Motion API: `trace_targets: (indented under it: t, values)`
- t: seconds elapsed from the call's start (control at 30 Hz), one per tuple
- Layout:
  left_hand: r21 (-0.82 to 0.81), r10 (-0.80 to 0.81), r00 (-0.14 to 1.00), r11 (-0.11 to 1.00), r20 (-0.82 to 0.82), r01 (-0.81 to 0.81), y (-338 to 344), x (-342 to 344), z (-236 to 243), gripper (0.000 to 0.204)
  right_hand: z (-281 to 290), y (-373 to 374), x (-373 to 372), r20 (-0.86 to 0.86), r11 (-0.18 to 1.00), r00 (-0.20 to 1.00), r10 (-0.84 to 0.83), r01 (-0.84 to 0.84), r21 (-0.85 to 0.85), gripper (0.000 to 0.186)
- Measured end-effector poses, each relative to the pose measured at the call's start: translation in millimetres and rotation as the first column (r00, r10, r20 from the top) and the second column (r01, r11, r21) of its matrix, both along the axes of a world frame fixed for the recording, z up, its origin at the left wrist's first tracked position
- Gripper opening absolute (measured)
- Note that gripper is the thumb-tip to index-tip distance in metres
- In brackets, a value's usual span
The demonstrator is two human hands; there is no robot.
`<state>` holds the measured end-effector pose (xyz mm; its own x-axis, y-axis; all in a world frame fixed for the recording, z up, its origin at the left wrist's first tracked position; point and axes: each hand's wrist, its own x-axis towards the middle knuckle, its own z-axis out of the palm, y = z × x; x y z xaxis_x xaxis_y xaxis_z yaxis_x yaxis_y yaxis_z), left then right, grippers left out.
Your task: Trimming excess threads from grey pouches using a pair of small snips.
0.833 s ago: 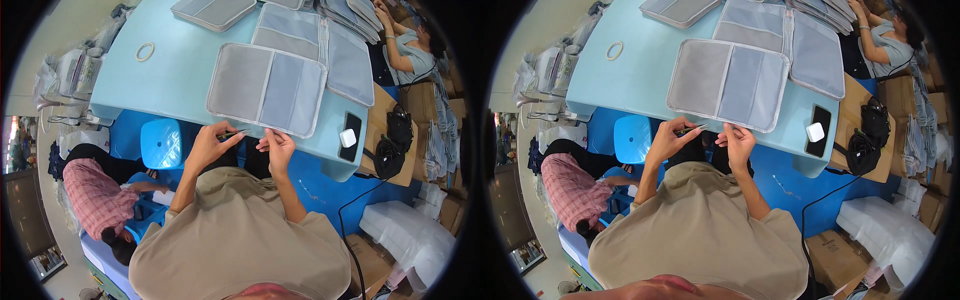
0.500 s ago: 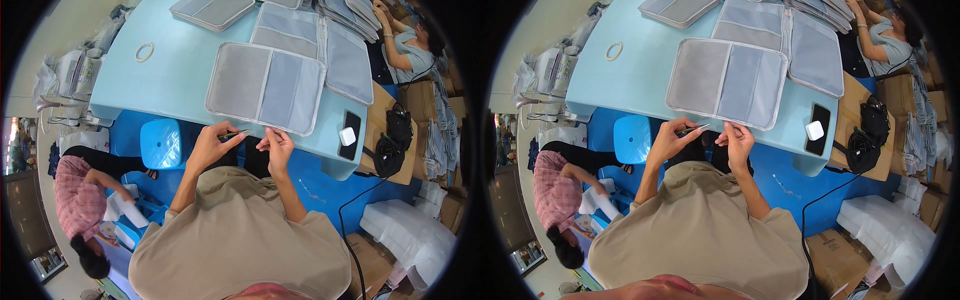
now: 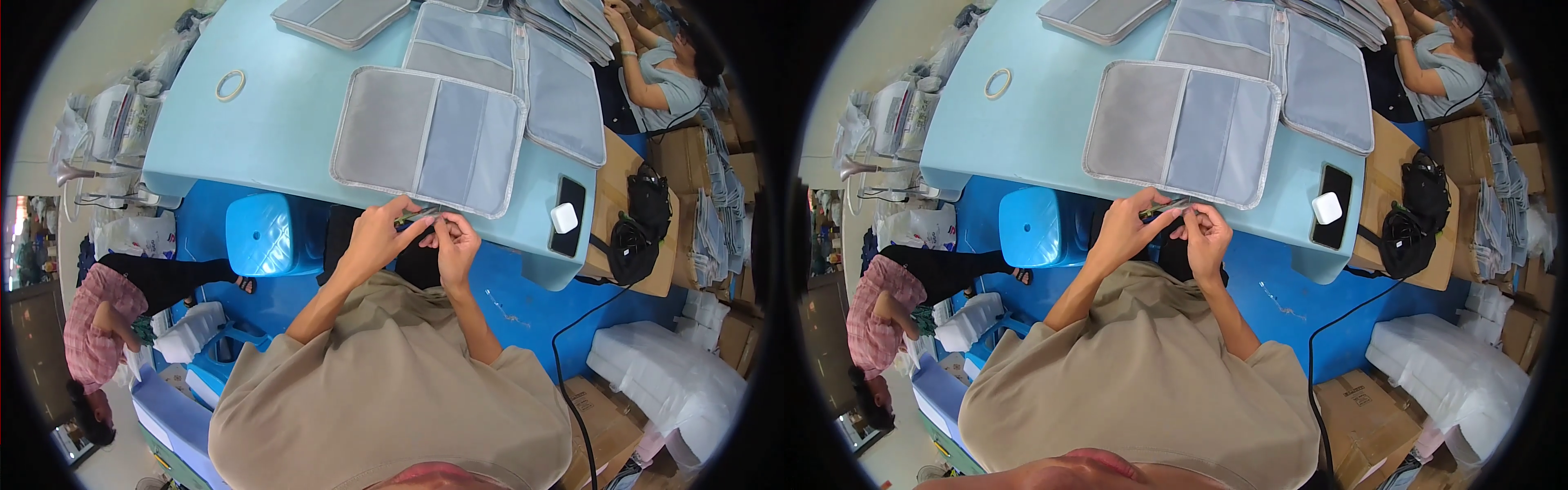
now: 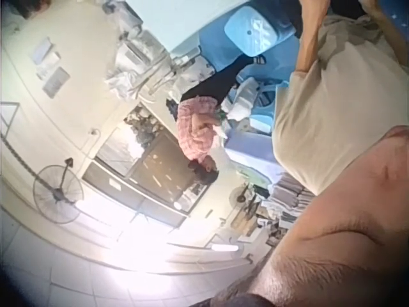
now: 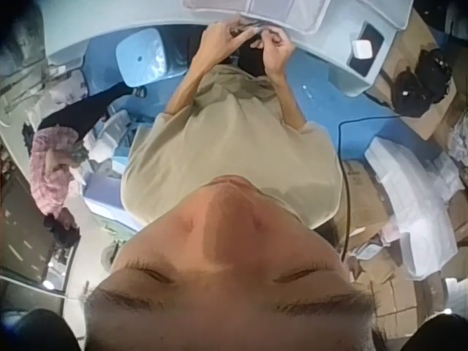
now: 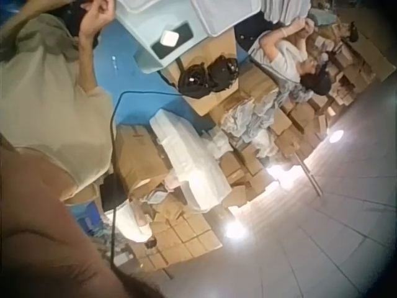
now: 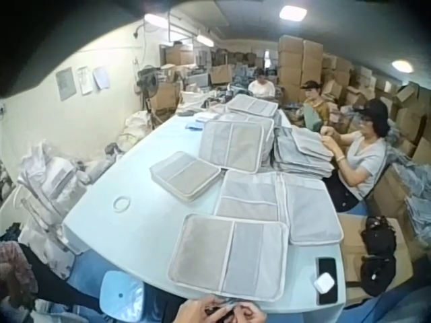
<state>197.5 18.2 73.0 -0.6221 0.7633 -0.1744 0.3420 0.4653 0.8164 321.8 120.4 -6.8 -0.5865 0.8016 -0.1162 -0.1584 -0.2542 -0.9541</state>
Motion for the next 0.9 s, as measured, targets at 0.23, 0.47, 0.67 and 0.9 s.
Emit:
trace_targets:
  t: [0.23,0.47,0.67,0.9]
  values:
    - [0.119,0.029,0.992,0.993,-0.122,-0.015,5,-2,-4,0.031,-3,-1,3,0.077,0.999,0.997,-0.012,0.009,0.045,0.013]
    - [0.147,0.059,0.986,0.988,-0.155,-0.036,3,0,-11,0.029,-3,0,3,0.118,0.998,0.993,-0.015,0.008,0.059,0.015]
    - [0.127,0.030,0.981,0.992,-0.194,-0.005,4,-1,-13,0.027,-4,0,3,0.128,0.998,0.992,-0.020,0.011,0.069,0.017]
    - [0.145,0.045,0.983,0.989,-0.176,-0.019,2,-3,-16,0.027,-7,1,6,0.141,0.996,0.990,-0.009,-0.004,0.090,0.016]
